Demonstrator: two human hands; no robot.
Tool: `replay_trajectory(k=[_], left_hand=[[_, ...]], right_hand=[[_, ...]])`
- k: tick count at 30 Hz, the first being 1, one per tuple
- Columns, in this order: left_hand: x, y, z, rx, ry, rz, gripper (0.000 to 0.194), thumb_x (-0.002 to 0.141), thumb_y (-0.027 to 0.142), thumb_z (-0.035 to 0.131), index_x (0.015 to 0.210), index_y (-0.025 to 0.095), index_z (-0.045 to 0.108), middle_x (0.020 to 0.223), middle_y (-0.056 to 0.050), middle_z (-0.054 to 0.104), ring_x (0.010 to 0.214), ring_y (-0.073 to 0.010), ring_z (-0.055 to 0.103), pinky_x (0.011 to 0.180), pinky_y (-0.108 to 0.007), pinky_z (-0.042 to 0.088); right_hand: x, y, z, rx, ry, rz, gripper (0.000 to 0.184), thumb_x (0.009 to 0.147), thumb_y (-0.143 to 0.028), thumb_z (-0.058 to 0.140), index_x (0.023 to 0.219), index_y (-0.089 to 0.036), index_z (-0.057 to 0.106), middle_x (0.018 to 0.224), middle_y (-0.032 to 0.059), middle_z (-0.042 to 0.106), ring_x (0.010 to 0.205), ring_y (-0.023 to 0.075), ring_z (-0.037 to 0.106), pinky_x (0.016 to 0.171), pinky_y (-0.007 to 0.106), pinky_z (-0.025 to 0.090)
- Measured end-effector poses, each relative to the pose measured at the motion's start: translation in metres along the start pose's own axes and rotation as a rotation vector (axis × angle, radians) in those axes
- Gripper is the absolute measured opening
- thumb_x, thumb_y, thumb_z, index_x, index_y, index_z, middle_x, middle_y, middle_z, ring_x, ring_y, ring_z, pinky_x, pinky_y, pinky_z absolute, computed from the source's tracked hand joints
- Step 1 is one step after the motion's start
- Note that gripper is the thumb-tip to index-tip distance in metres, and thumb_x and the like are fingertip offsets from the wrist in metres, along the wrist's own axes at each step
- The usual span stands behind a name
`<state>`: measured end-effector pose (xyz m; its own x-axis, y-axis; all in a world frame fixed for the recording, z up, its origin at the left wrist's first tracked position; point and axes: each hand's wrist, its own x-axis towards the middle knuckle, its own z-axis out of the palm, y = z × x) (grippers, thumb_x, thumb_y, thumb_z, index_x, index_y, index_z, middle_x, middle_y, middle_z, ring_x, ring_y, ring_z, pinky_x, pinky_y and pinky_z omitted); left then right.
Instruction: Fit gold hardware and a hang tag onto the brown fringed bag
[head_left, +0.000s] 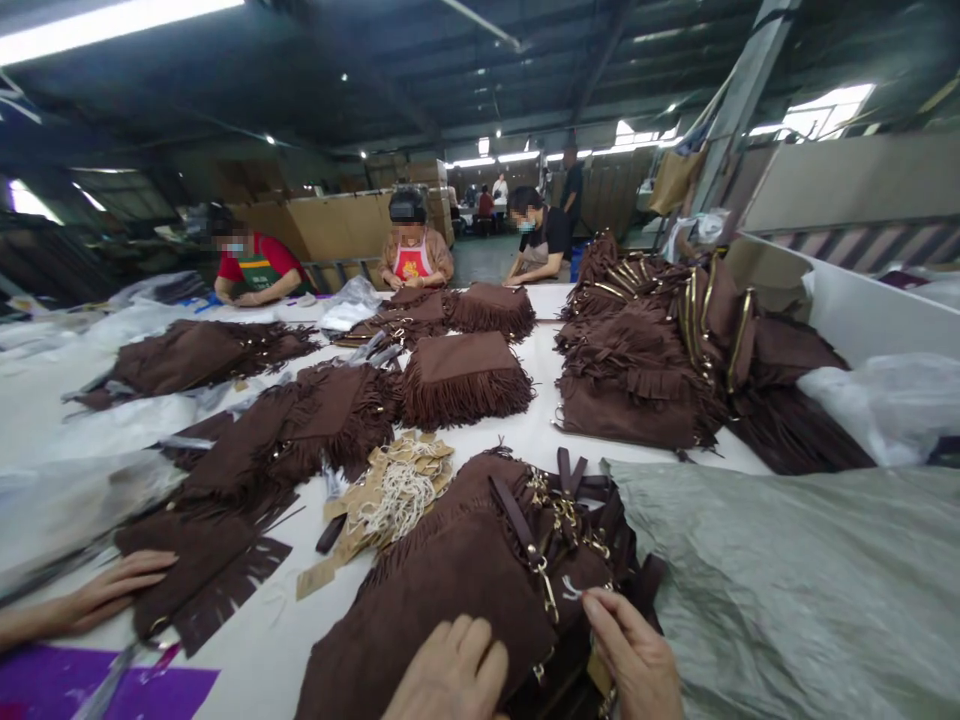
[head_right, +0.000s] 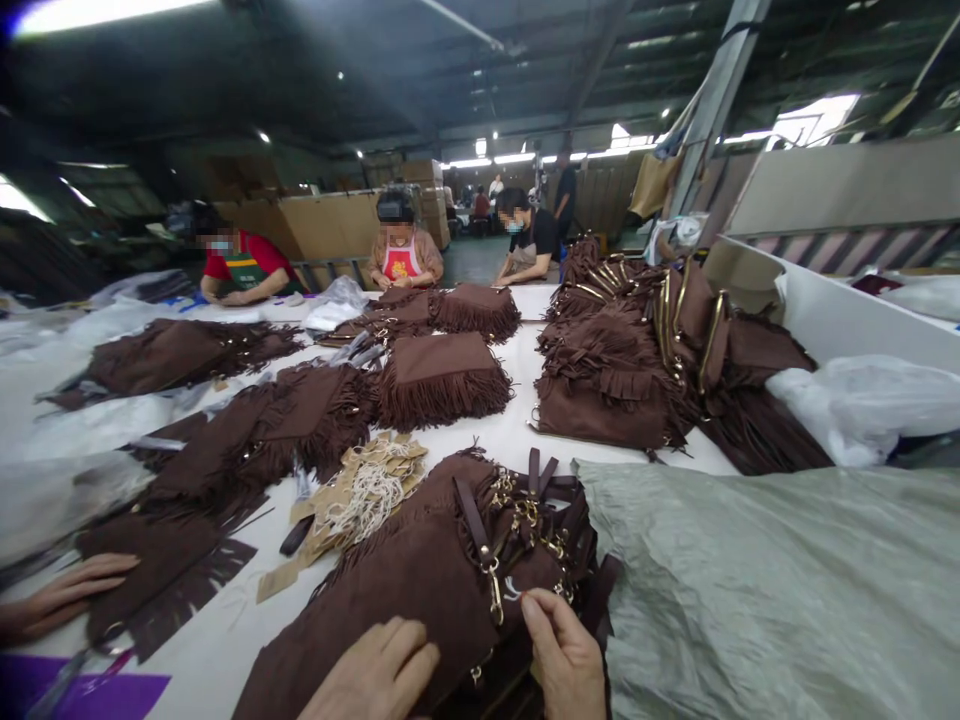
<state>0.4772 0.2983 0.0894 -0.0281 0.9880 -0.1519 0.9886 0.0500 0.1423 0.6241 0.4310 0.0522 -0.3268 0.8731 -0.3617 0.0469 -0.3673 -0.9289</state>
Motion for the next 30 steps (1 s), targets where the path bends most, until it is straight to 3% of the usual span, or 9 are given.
replay_trajectory(k=[3, 6, 11, 19, 23, 30], left_hand=[[0.044, 0.017, -0.014, -0.165, -0.055, 0.011, 0.032, 0.071, 0.032, 0.061, 0.099, 0.018, 0.051, 0.102, -0.006, 0.055, 0.091, -0.0228, 0.048, 0.075, -0.034, 0.038], [0.066, 0.028, -0.009, -0.223, -0.089, -0.065, 0.039, 0.068, 0.037, 0.062, 0.100, 0.018, 0.050, 0.106, -0.007, 0.053, 0.096, -0.0256, 0.045, 0.083, -0.043, 0.035], [0.070, 0.027, 0.002, -0.259, -0.077, -0.240, 0.023, 0.071, 0.022, 0.049, 0.093, 0.020, 0.052, 0.099, -0.004, 0.054, 0.094, -0.0222, 0.047, 0.083, -0.038, 0.038], [0.085, 0.022, -0.008, -0.385, -0.137, -0.341, 0.016, 0.061, 0.019, 0.049, 0.075, 0.020, 0.056, 0.085, 0.000, 0.057, 0.073, -0.0163, 0.056, 0.063, -0.026, 0.040], [0.086, 0.013, -0.003, -0.628, -0.129, -0.447, 0.017, 0.053, 0.019, 0.059, 0.069, 0.018, 0.055, 0.067, 0.003, 0.056, 0.063, -0.0136, 0.052, 0.058, -0.023, 0.035], [0.088, 0.005, -0.008, -1.200, -0.138, -0.511, 0.024, 0.045, 0.004, 0.058, 0.063, 0.015, 0.047, 0.044, 0.012, 0.036, 0.041, -0.0032, 0.027, 0.042, -0.017, 0.020]], right_hand=[[0.003, 0.006, -0.005, -0.036, -0.004, -0.003, 0.040, 0.057, -0.053, 0.067, 0.074, -0.017, 0.064, 0.045, -0.0067, 0.044, 0.041, 0.0076, 0.035, 0.037, 0.019, 0.028], [0.001, 0.011, -0.011, -0.048, 0.014, -0.029, 0.038, 0.058, -0.052, 0.067, 0.072, -0.017, 0.065, 0.055, -0.0033, 0.055, 0.048, 0.0099, 0.045, 0.044, 0.019, 0.037], [-0.007, 0.020, -0.012, -0.054, 0.043, -0.050, 0.039, 0.060, -0.056, 0.063, 0.067, -0.017, 0.065, 0.051, -0.0026, 0.054, 0.049, 0.0121, 0.048, 0.041, 0.020, 0.037], [-0.009, 0.022, -0.001, -0.057, 0.012, -0.057, 0.037, 0.063, -0.055, 0.061, 0.066, -0.018, 0.065, 0.062, -0.0012, 0.061, 0.059, 0.0136, 0.055, 0.046, 0.018, 0.040], [-0.012, 0.023, -0.002, -0.084, 0.001, -0.107, 0.031, 0.065, -0.050, 0.061, 0.066, -0.019, 0.066, 0.059, -0.0022, 0.061, 0.058, 0.0131, 0.054, 0.055, 0.018, 0.043], [-0.011, 0.026, 0.006, -0.138, -0.030, -0.143, 0.031, 0.068, -0.049, 0.059, 0.069, -0.019, 0.066, 0.063, -0.0007, 0.064, 0.061, 0.0133, 0.057, 0.056, 0.017, 0.043]])
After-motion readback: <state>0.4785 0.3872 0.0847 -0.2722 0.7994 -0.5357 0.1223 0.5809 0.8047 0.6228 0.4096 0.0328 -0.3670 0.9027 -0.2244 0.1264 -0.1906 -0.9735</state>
